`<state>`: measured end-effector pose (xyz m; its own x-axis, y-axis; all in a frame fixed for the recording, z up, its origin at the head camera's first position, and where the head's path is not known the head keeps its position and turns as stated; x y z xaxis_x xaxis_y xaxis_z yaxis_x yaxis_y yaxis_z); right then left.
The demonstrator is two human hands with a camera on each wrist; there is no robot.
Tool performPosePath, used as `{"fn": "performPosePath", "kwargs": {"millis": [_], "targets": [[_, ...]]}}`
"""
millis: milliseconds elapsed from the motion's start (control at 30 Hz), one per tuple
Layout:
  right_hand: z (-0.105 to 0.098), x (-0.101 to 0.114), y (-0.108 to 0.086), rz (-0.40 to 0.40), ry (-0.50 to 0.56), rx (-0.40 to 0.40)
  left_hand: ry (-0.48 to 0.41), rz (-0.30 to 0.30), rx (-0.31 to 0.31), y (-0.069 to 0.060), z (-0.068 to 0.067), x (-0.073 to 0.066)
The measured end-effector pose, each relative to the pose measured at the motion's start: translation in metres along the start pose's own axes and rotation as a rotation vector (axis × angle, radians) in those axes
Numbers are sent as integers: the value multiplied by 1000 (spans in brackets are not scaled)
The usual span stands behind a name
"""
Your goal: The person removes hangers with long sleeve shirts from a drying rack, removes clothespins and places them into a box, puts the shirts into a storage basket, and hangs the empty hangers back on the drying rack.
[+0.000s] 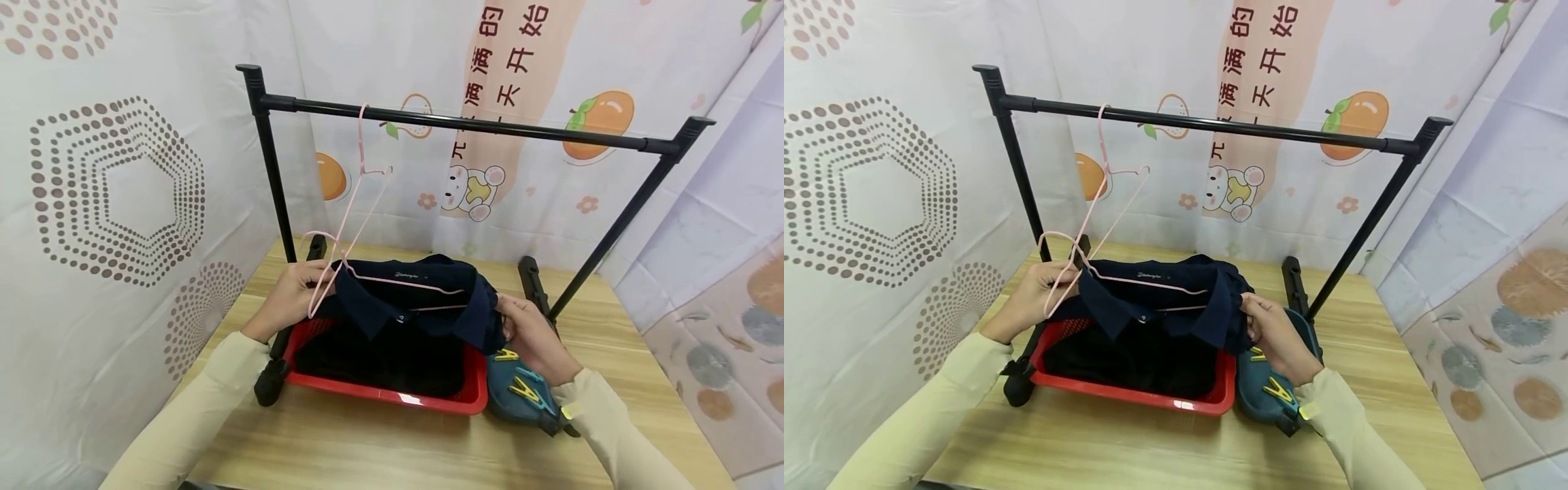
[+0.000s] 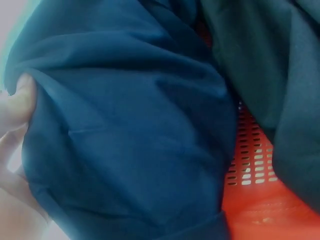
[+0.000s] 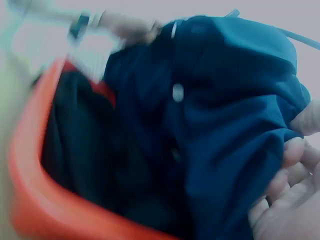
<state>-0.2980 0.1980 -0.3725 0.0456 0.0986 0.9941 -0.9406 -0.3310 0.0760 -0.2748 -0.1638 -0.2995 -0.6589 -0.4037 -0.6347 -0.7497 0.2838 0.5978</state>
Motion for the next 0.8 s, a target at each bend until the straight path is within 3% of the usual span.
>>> {"fn": "performPosePath", "kwargs": {"millis": [167,300,400,467,567,667,800], "targets": [[-4,26,-2,-174,-475,-40,53,67,-54,-3,-3,-6],[16,56,-13,-467,-836,-21,95,93,-64,-2,-2,-8],[31,69,-22,-674,-1012,-35,123,93,-61,0,0,-10],[34,72,-26,-726,-1068,-43,126,87,-66,1,1,-12],[31,69,-29,-677,-1096,-72,122,75,-75,2,1,-12],[33,66,-31,-653,-1132,-43,130,77,-78,3,2,-13],[41,67,-34,-734,-1136,8,143,98,-76,3,3,-15]]}}
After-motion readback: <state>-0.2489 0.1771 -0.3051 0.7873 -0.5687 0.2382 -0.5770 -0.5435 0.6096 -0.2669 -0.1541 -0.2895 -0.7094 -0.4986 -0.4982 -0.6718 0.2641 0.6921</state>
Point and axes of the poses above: each hand's wrist, its own y-axis towards the middle knuckle, its own z-axis out of the palm, x = y × z, the point moved 10 cm from there along y, towards the middle knuckle, and after that the axes turned 3 degrees about -z, right-handed, at the moved point
